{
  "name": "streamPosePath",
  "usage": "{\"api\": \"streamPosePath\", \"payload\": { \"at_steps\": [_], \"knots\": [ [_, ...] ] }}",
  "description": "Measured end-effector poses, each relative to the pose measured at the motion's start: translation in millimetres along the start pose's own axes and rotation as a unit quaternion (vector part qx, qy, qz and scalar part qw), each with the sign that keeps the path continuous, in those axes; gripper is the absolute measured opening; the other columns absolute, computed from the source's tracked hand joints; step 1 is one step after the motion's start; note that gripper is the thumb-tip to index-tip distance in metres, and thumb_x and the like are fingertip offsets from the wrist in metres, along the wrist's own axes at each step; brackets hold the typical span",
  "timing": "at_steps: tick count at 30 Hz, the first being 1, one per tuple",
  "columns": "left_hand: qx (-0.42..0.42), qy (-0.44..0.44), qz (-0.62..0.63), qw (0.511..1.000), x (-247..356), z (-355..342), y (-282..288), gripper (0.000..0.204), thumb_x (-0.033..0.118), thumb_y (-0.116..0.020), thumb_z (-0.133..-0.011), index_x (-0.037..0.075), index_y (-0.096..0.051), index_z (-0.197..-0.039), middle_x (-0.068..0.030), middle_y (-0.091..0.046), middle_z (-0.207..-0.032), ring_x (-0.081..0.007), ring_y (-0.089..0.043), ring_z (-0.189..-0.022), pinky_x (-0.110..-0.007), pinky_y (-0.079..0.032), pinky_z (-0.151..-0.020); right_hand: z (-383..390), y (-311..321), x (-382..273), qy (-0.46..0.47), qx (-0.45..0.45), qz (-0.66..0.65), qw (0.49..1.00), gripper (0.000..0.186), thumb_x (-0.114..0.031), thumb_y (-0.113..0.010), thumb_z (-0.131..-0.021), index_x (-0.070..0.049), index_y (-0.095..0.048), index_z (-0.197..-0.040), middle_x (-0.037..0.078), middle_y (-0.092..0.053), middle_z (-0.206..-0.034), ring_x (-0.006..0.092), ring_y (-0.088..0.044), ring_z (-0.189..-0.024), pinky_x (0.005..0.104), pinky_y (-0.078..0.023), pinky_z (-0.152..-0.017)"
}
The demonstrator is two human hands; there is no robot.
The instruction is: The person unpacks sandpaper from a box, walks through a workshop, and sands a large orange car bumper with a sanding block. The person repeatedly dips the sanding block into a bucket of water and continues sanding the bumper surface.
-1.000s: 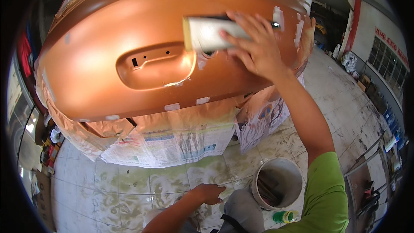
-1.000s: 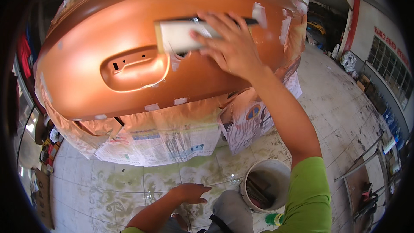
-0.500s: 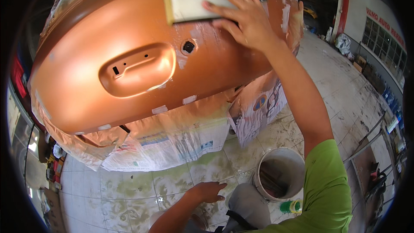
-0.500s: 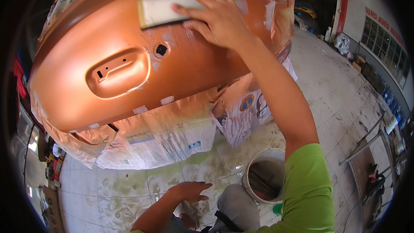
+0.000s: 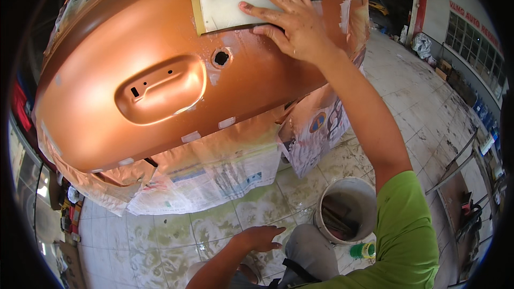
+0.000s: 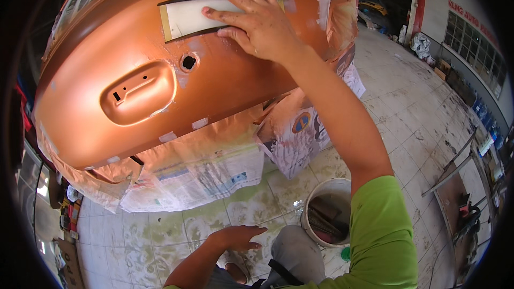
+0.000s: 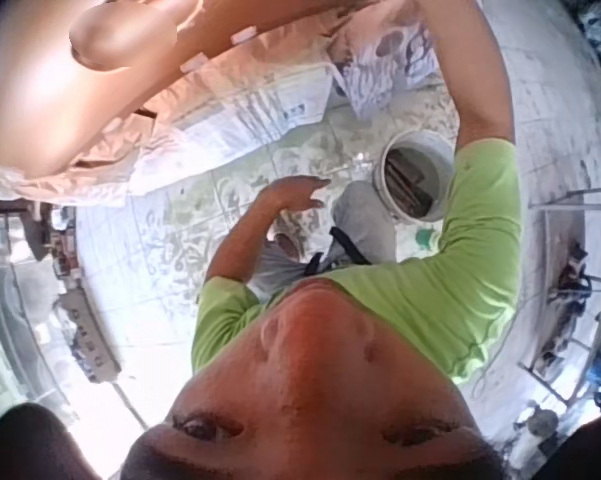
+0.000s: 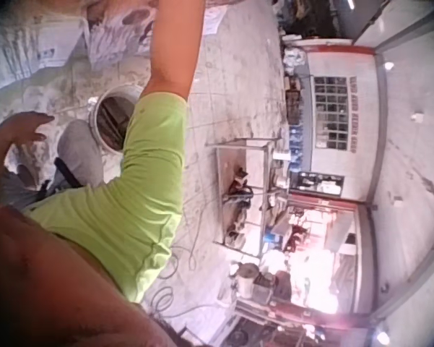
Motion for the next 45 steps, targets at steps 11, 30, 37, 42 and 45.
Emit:
{"api": "streamPosePath", "payload": {
  "at_steps": [11,30,37,42,45],
  "knots": [
    [-0.021,0.045,-0.011,0.999,-2,5,-3,0.075,0.048,-0.062,-0.1,0.015,-0.034,-0.161,-0.0219,-0.049,-0.153,-0.0406,-0.052,-0.137,-0.049,-0.046,-0.109,7,0,-8,0.007,-0.004,0.015,1.0,0.052,-0.031,-0.073,-0.087,-0.032,-0.067,-0.139,0.006,-0.049,-0.159,0.0283,-0.048,-0.142,0.0499,-0.033,-0.117],
    [-0.054,0.076,-0.033,0.995,-9,0,-6,0.074,0.046,-0.062,-0.1,0.013,-0.034,-0.16,-0.0216,-0.051,-0.152,-0.0389,-0.051,-0.138,-0.049,-0.045,-0.11,-11,4,4,0.02,0.001,0.02,1.0,0.051,-0.033,-0.072,-0.088,-0.03,-0.067,-0.138,0.004,-0.051,-0.157,0.0283,-0.049,-0.14,0.0485,-0.031,-0.119],
    [0.001,0.051,-0.018,0.999,-4,13,13,0.075,0.047,-0.062,-0.1,0.012,-0.034,-0.16,-0.0217,-0.05,-0.153,-0.0395,-0.05,-0.139,-0.048,-0.044,-0.112,54,7,-18,0.028,-0.06,0.005,0.998,0.052,-0.032,-0.073,-0.088,-0.029,-0.067,-0.139,0.007,-0.05,-0.157,0.0331,-0.048,-0.141,0.0506,-0.031,-0.119],
    [-0.015,0.012,-0.01,1.0,-5,-3,-3,0.075,0.046,-0.062,-0.1,0.011,-0.033,-0.16,-0.0214,-0.047,-0.156,-0.0396,-0.049,-0.14,-0.047,-0.043,-0.113,5,3,-4,0.002,-0.005,-0.011,1.0,0.05,-0.029,-0.073,-0.088,-0.028,-0.068,-0.138,0.005,-0.05,-0.157,0.0294,-0.049,-0.141,0.0501,-0.031,-0.119],
    [0.012,-0.004,0.022,1.0,10,9,11,0.075,0.046,-0.062,-0.1,0.011,-0.034,-0.16,-0.0202,-0.047,-0.156,-0.039,-0.049,-0.14,-0.047,-0.043,-0.112,49,-2,-18,-0.007,-0.032,-0.008,0.999,0.049,-0.028,-0.074,-0.088,-0.028,-0.068,-0.137,0.005,-0.05,-0.157,0.0298,-0.049,-0.14,0.0505,-0.033,-0.117]
  ]
}}
Point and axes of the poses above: each hand's wrist, its own z-axis away from the middle knuckle, its own y-axis out of the back of the hand, x = y × z, the point moved 10 cm from there along -z, towards the middle knuckle
